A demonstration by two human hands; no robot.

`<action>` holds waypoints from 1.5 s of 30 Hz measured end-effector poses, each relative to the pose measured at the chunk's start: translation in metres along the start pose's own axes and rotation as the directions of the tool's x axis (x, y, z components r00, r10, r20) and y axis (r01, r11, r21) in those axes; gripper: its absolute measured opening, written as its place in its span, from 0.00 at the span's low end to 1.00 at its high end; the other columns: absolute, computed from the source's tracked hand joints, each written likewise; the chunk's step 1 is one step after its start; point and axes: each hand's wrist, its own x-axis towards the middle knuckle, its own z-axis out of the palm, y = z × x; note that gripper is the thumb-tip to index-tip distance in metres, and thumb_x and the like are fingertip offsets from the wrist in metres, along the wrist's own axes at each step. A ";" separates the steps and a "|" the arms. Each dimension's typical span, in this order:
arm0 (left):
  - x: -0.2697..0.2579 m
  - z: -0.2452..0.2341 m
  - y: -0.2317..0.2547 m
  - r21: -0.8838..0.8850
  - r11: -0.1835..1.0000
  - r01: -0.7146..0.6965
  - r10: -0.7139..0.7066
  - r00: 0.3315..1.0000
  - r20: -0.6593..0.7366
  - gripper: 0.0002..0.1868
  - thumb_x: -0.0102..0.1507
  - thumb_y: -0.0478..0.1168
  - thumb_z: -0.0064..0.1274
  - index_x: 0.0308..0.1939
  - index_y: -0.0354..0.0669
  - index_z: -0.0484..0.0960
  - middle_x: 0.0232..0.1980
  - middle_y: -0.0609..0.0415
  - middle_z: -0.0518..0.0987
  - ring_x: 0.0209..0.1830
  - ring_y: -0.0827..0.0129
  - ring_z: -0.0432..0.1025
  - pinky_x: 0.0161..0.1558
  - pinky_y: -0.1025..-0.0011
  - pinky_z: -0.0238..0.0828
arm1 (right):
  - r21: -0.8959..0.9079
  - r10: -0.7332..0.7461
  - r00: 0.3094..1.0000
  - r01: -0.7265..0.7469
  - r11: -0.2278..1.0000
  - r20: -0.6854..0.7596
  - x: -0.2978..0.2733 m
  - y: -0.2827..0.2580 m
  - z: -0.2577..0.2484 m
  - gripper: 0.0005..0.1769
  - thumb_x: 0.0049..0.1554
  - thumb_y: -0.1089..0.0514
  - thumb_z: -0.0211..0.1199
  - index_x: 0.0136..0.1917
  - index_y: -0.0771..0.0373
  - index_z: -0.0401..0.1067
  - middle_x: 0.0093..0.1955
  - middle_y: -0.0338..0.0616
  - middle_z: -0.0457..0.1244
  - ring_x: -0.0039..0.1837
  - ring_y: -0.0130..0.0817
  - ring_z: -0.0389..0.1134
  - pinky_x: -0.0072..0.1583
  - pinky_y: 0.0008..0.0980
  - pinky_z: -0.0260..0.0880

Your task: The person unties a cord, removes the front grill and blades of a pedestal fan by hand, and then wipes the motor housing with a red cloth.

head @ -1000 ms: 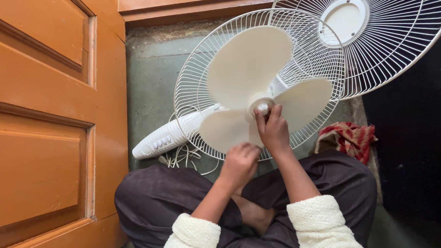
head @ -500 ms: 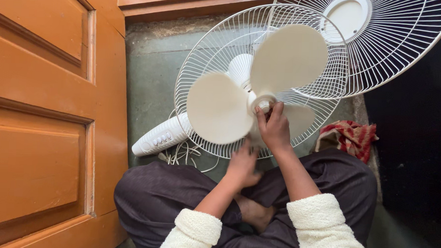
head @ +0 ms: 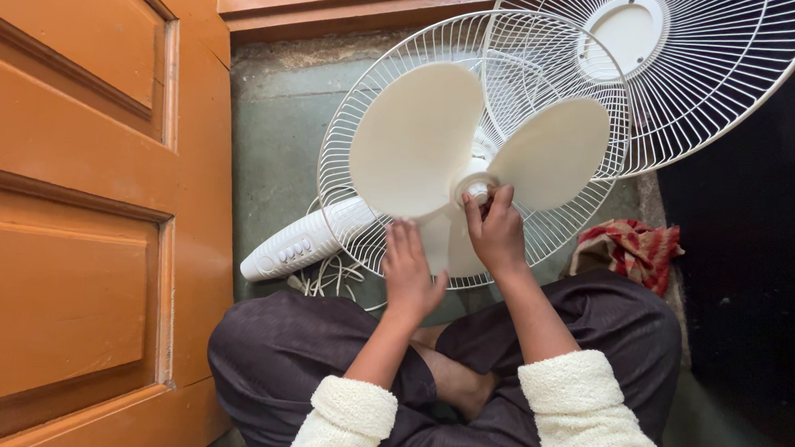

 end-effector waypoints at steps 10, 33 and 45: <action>-0.026 0.016 0.008 -0.590 0.781 -0.202 0.451 0.837 0.311 0.21 0.61 0.42 0.58 0.57 0.41 0.81 0.53 0.46 0.82 0.54 0.48 0.77 0.58 0.56 0.72 | -0.042 0.022 0.999 -0.021 0.999 0.034 0.000 -0.006 -0.009 0.23 0.62 0.48 0.63 0.53 0.69 0.60 0.35 0.57 0.67 0.40 0.59 0.72 0.40 0.51 0.70; -0.001 -0.011 0.006 -0.384 0.919 -0.094 -0.017 0.961 -0.277 0.31 0.59 0.36 0.59 0.64 0.33 0.69 0.67 0.36 0.65 0.70 0.41 0.58 0.70 0.46 0.53 | -0.338 0.459 0.881 -0.469 0.816 -0.115 0.007 0.121 -0.206 0.24 0.57 0.48 0.70 0.59 0.65 0.71 0.46 0.56 0.71 0.50 0.51 0.75 0.52 0.47 0.73; -0.001 0.006 0.000 -0.401 0.913 0.074 -0.153 0.973 -0.170 0.33 0.57 0.37 0.60 0.65 0.33 0.68 0.68 0.37 0.64 0.70 0.41 0.58 0.69 0.46 0.52 | -0.477 0.450 0.881 -0.337 0.812 0.143 0.036 0.249 -0.108 0.26 0.51 0.45 0.70 0.57 0.63 0.75 0.54 0.61 0.69 0.60 0.58 0.69 0.61 0.48 0.68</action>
